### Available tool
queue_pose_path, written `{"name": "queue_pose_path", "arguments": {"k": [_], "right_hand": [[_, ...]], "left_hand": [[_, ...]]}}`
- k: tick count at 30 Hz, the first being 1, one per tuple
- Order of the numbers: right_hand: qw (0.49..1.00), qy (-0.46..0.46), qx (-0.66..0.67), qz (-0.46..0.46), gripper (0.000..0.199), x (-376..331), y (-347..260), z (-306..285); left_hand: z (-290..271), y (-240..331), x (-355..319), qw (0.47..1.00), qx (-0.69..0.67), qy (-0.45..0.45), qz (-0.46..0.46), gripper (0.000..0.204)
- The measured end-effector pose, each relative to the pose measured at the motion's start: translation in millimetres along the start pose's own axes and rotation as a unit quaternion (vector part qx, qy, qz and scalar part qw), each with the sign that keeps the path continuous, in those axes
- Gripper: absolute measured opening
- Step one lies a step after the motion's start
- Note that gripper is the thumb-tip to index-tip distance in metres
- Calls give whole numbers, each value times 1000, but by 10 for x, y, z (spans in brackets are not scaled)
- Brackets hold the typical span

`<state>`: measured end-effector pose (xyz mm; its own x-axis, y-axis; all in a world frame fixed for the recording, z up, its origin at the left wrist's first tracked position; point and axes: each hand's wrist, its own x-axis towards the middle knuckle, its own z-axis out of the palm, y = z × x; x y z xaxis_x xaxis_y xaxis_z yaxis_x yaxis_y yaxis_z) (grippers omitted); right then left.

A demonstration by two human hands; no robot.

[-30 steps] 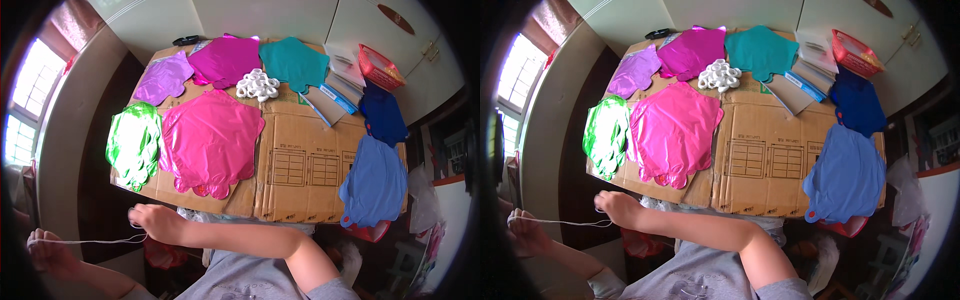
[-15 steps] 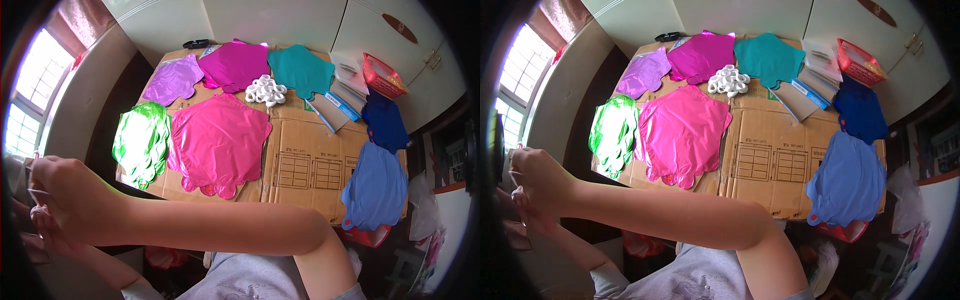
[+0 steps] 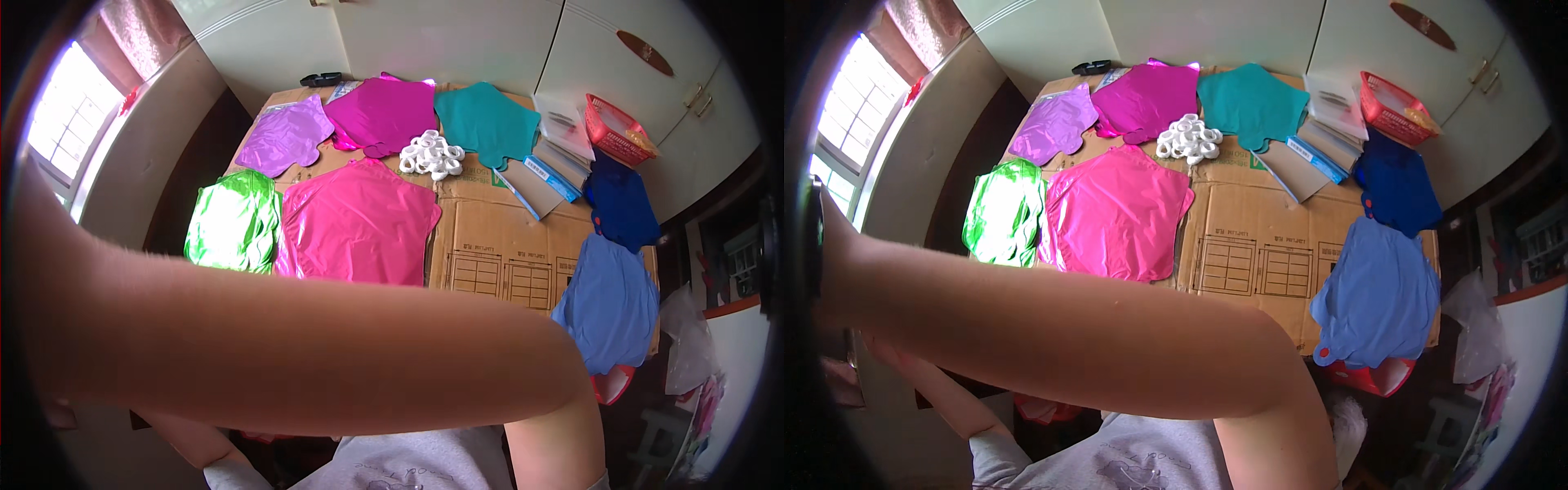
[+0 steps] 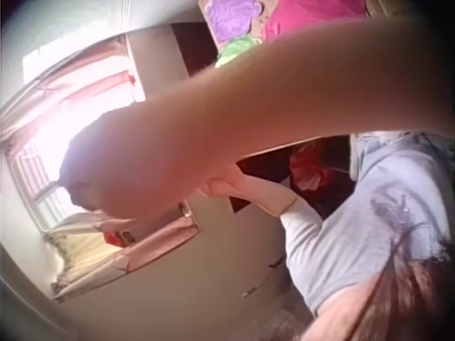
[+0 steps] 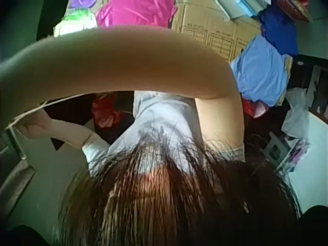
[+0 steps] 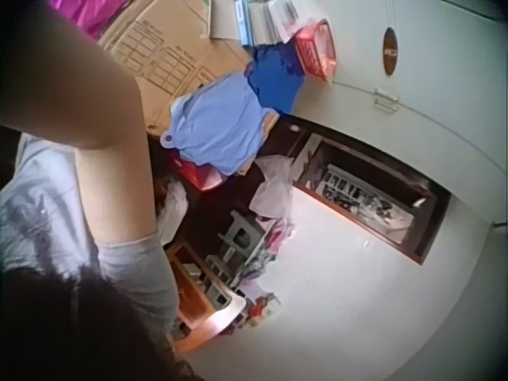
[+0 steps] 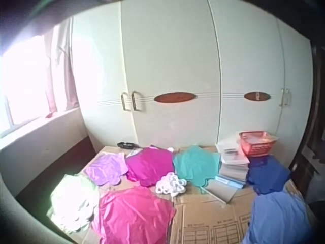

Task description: Tie a piece of string around white plastic components at a packaging station.

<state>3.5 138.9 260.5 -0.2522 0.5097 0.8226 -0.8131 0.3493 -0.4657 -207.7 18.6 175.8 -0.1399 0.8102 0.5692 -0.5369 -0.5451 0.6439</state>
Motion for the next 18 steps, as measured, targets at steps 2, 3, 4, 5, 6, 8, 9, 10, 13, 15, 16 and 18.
{"name": "queue_pose_path", "arguments": {"k": [2,3,4,5,6,8,9,10,13,15,16,18], "right_hand": [[1000,-22,-7,6,7,139,-60,-101],[999,-30,-10,9,6,209,-77,-168],[999,-40,-11,12,6,298,-77,-216],[998,-54,-18,10,6,391,-135,-270],[997,-68,-24,6,6,483,-194,-303],[995,-93,-39,15,7,601,-312,-301],[993,-95,-63,29,7,613,-363,-417],[991,-101,-79,33,7,689,-459,-484],[980,-108,-148,74,9,699,-797,-715],[974,-115,-153,117,11,610,-700,-873],[951,-95,-235,176,14,490,-863,-941],[874,-64,-369,308,30,256,-1330,-1112]], "left_hand": [[50,-26,-37,1000,-8,-6,-9,14],[69,-48,-38,1000,-12,-9,-11,13],[91,-67,-50,1000,-16,-12,-18,12],[110,-105,-10,999,-22,-25,-21,11],[133,-136,14,999,-27,-41,-24,11],[165,-100,-48,997,-37,-61,-33,9],[143,-272,-12,995,-59,-68,-43,9],[200,-319,8,997,-65,-28,-32,8],[262,-498,82,996,-84,-3,-43,7],[177,-266,-29,998,-22,24,-46,8],[166,-231,-43,998,-11,31,-48,9],[133,-340,-16,999,3,29,-43,11]]}}
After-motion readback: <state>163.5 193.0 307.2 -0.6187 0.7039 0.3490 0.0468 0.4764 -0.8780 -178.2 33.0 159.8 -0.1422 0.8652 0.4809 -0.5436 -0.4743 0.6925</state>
